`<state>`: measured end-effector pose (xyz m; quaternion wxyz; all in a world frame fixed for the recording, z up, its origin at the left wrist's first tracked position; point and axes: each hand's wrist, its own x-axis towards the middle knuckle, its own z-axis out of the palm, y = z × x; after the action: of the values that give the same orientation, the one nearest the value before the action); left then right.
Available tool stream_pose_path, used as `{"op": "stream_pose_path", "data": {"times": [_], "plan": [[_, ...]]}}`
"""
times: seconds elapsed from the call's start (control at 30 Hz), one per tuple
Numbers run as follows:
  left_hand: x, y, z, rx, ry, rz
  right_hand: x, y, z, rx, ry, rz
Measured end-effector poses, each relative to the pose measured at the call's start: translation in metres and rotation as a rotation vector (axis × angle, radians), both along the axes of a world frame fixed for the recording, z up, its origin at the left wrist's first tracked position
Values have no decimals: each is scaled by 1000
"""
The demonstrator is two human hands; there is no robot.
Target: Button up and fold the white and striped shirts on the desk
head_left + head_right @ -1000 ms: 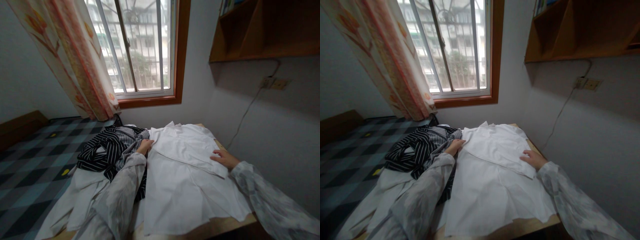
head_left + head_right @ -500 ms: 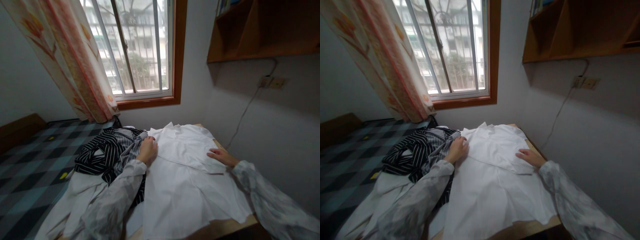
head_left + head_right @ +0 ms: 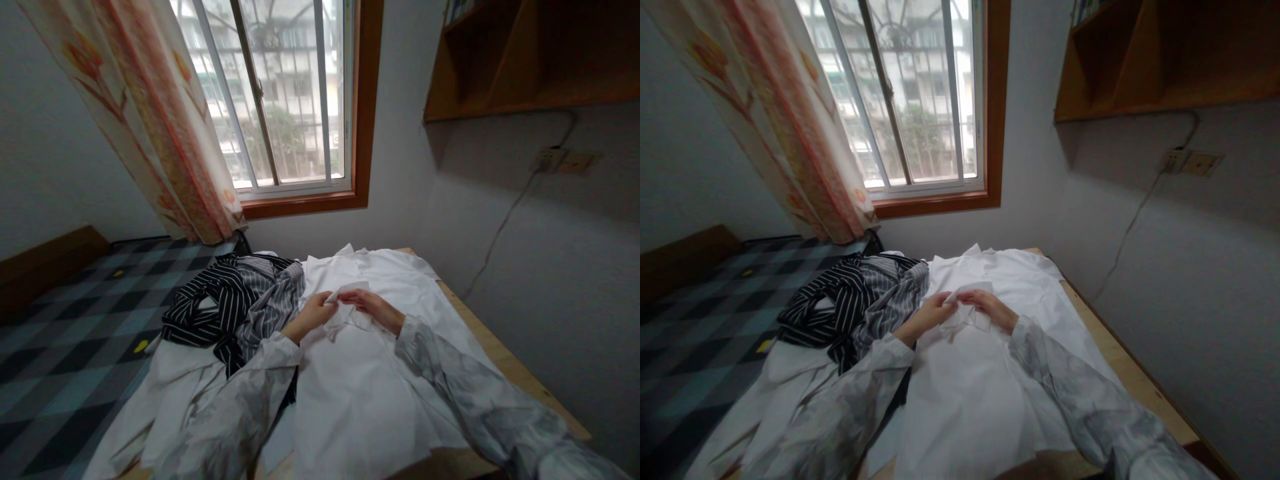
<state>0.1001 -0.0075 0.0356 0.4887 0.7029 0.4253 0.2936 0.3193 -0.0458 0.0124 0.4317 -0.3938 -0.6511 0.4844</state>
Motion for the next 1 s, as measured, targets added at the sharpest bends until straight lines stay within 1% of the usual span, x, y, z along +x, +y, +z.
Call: {"op": "stream_pose_path", "data": {"times": [0.07, 0.13, 0.2, 0.27, 0.33, 0.4, 0.43, 0.5, 0.57, 0.63, 0.7, 0.77, 0.83, 0.87, 0.93, 0.97, 1.0], "plan": [[-19, 6, 8, -37, 3, 120, 11, 0, 1, -37, 10, -33], [-48, 14, 23, -59, -59, 248, 34, 2, 0, -37, -30, -109], [-86, 22, 44, -20, -116, 397, 68, 8, -5, 9, -153, -239], [-131, 28, 70, 42, -69, 563, 109, 14, -14, 46, -321, -422], [-175, 30, 94, 110, 81, 679, 155, 20, -25, 53, -504, -637], [-214, 30, 113, 212, 302, 731, 198, 25, -37, -46, -638, -832], [-230, 30, 120, 262, 428, 759, 218, 27, -42, -110, -682, -899], [-257, 32, 128, 343, 660, 828, 252, 28, -53, -205, -736, -1005], [-276, 37, 131, 340, 851, 907, 275, 27, -62, -292, -759, -1073], [-286, 42, 131, 308, 970, 949, 287, 26, -70, -364, -749, -1037], [-287, 45, 129, 330, 1052, 944, 291, 25, -75, -377, -729, -955], [-279, 45, 128, 437, 1112, 905, 288, 27, -78, -332, -714, -923], [-262, 42, 126, 576, 1109, 838, 283, 30, -78, -281, -698, -961], [-251, 40, 124, 646, 1064, 786, 279, 33, -77, -269, -688, -982], [-225, 34, 120, 745, 905, 611, 272, 38, -74, -275, -654, -1015], [-211, 31, 118, 753, 820, 485, 268, 41, -72, -289, -622, -1038], [-198, 28, 114, 718, 753, 346, 264, 45, -69, -303, -580, -1070]]}}
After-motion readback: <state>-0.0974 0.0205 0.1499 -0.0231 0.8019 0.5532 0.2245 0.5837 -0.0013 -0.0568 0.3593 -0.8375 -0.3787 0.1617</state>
